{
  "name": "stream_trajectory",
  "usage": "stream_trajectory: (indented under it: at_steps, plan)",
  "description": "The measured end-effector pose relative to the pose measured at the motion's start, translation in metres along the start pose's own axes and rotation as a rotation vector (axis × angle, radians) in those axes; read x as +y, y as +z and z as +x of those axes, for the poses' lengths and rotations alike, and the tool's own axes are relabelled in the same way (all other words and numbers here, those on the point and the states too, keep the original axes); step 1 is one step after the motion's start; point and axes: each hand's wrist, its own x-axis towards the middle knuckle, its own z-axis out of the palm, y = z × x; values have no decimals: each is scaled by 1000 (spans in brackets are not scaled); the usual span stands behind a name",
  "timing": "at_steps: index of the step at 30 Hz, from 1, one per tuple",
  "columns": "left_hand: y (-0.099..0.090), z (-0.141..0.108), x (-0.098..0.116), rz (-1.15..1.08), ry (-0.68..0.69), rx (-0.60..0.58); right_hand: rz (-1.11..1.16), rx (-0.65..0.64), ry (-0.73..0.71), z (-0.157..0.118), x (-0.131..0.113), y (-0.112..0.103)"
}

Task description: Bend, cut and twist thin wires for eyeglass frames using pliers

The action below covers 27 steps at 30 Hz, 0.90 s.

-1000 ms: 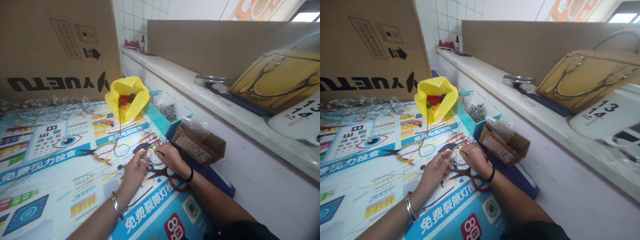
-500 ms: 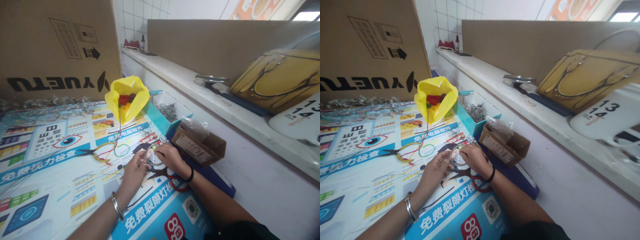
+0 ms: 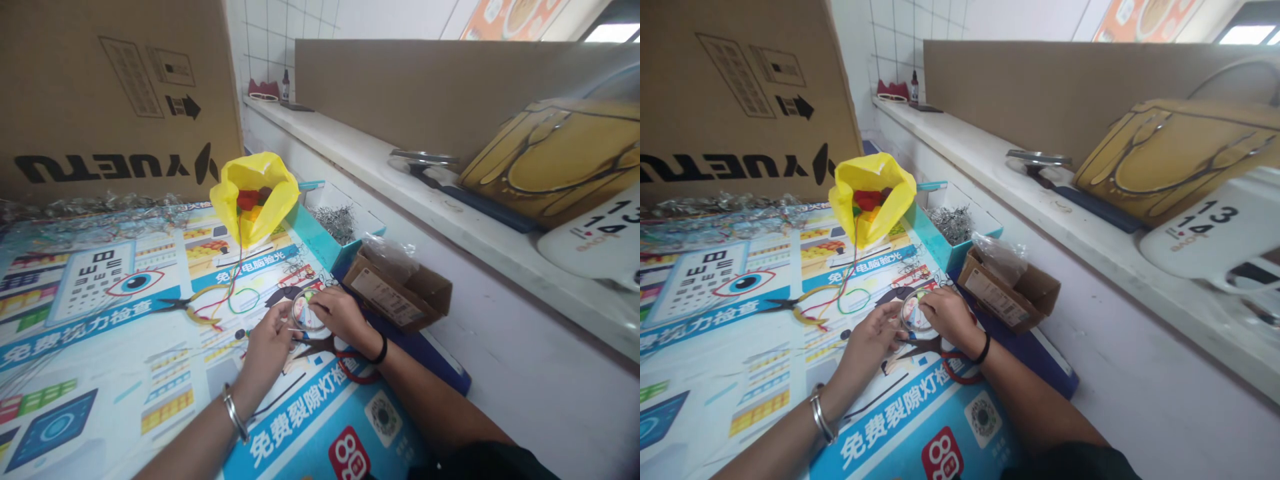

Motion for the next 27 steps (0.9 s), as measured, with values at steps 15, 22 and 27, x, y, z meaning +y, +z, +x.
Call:
stream_trajectory:
  at_steps: [15, 22, 27]
  plan:
    - [0, 0, -3, 13, 23, 1, -20, -3, 2, 0, -1, 0]
    - [1, 0, 1, 3, 2, 0, -11, 6, 2, -1, 0, 1]
    - [0, 0, -2, 17, 6, -3, -3, 11, 4, -1, -1, 0]
